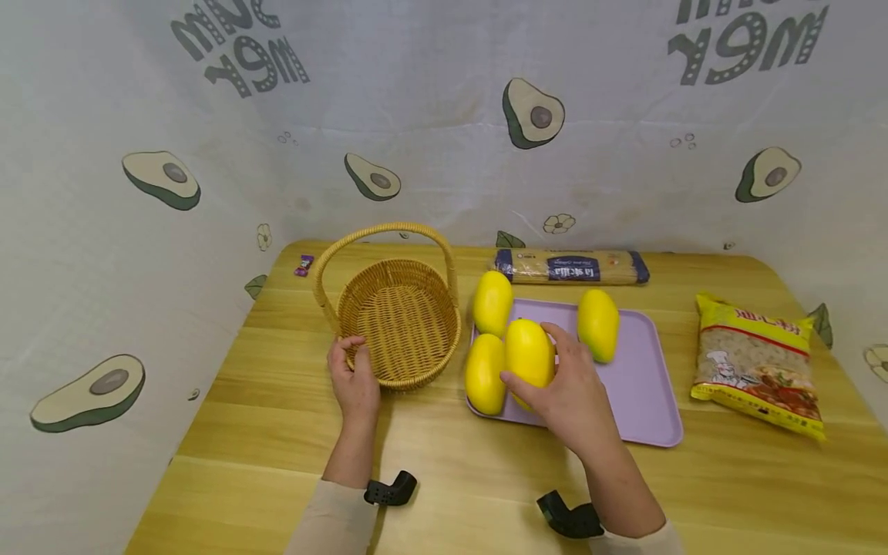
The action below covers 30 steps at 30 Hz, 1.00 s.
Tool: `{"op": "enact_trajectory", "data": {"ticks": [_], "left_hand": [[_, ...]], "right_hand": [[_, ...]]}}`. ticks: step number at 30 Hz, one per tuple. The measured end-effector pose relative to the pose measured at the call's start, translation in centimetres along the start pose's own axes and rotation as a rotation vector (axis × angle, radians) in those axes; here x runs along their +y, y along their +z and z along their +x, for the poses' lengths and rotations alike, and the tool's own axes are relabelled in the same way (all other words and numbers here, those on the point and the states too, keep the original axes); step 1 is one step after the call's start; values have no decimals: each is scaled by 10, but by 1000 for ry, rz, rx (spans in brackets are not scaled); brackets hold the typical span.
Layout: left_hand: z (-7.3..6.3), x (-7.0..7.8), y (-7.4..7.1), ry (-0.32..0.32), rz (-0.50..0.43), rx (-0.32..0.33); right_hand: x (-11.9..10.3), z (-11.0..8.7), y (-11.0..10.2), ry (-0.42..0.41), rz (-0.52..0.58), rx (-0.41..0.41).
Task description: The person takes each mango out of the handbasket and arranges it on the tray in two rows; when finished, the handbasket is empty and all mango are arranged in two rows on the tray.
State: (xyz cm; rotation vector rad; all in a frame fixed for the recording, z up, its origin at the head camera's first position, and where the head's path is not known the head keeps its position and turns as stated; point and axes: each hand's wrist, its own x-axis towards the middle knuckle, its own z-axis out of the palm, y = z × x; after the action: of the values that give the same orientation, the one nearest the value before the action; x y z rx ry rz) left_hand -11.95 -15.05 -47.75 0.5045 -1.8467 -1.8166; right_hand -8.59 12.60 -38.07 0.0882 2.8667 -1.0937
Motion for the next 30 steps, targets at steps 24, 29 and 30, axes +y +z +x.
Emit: {"op": "enact_trajectory", "data": {"ticks": [24, 29, 30], "left_hand": [[-1, -1, 1, -15, 9, -5], [-1, -1, 0, -10, 9, -7], [-1, -1, 0, -10, 9, -7]], "right_hand": [[84, 6, -23, 208, -151, -93], [87, 7, -28, 227, -168, -127], [88, 8, -29, 232, -169, -133]]}}
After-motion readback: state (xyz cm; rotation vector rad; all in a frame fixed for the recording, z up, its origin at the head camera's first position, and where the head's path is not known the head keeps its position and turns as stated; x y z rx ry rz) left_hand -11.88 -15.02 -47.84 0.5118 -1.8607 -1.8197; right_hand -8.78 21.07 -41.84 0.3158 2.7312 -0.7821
